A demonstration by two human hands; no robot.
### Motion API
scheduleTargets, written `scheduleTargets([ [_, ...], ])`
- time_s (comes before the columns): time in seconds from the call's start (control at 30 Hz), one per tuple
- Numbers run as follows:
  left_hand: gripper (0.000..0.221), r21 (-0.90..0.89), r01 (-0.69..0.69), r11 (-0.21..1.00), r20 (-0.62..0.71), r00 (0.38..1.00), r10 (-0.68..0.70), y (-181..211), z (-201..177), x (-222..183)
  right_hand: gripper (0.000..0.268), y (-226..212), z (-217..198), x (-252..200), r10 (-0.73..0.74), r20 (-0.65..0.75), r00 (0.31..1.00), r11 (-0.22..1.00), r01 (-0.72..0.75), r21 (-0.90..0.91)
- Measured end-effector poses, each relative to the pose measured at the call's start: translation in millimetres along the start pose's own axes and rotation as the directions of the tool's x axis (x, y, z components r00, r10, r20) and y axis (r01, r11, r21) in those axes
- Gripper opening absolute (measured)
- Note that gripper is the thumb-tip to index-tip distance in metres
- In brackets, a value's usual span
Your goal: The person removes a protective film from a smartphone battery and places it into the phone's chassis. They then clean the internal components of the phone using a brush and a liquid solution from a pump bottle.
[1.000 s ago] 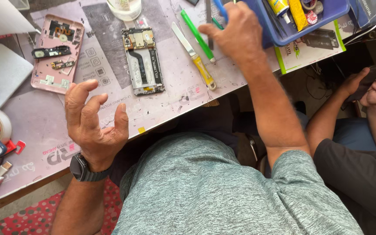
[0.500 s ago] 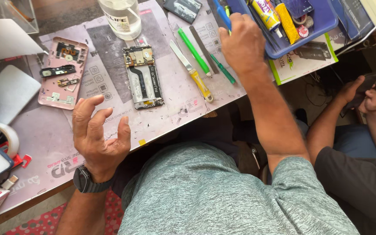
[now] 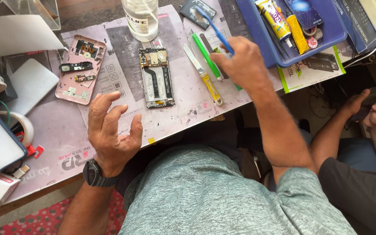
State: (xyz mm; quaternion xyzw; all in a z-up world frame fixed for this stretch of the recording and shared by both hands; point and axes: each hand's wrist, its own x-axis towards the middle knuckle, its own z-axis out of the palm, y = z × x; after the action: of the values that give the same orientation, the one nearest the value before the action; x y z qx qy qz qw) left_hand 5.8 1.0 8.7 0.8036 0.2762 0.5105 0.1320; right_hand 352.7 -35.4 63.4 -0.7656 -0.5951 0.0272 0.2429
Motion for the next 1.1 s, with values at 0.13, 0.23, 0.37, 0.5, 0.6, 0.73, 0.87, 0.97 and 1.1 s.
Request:
scheduleTargets([
  [0.13,0.033,0.006,0.027,1.000,-0.015,1.000,-0.027,1.7,-3.4,-2.5,0.043,-14.8,10.5,11.3,0.187,0.170,0.967,0.981,-0.193,0.015],
  [0.23,0.033,0.001,0.038,0.999,-0.028,0.999,-0.038,0.7,-3.2,-1.8,0.033,3.2,14.8,26.3,-0.031,0.012,0.999,1.000,0.031,0.000],
  [0.37,0.032,0.001,0.031,1.000,-0.022,0.999,-0.031,-0.7,-1.7,-0.2,0.038,31.1,29.1,85.9,-0.207,-0.181,0.962,0.976,0.190,-0.107],
  [0.5,0.029,0.022,0.038,0.999,-0.039,0.999,-0.037,-0.5,-2.7,-1.2,0.052,39.7,44.7,119.7,-0.048,-0.068,0.997,0.996,0.042,-0.081],
  [0.6,0.028,-0.001,0.031,1.000,-0.085,0.996,-0.031,-6.3,0.7,-1.4,0.060,48.7,41.2,119.3,-0.073,-0.019,0.997,0.995,0.071,-0.072],
  [0.73,0.025,0.012,0.027,1.000,-0.222,0.975,-0.023,-0.1,-8.6,-2.3,0.040,58.4,17.2,77.4,0.064,0.040,0.997,0.995,-0.067,0.075],
  [0.87,0.027,0.168,0.188,0.968,-0.390,0.914,-0.109,2.6,-37.9,-4.1,0.036,29.6,3.8,10.0,0.294,0.090,0.951,0.362,-0.198,0.911],
  [0.97,0.027,0.046,0.324,0.945,-0.312,0.903,-0.294,-4.1,-57.3,-8.4,0.025,-16.9,16.4,-25.9,0.211,0.155,0.965,0.300,-0.214,0.930],
  [1.1,0.032,-0.288,0.551,0.783,0.013,0.820,-0.572,-7.3,-56.2,-12.6,0.033,-102.2,63.7,-56.7,0.094,0.425,0.901,0.320,-0.431,0.843],
])
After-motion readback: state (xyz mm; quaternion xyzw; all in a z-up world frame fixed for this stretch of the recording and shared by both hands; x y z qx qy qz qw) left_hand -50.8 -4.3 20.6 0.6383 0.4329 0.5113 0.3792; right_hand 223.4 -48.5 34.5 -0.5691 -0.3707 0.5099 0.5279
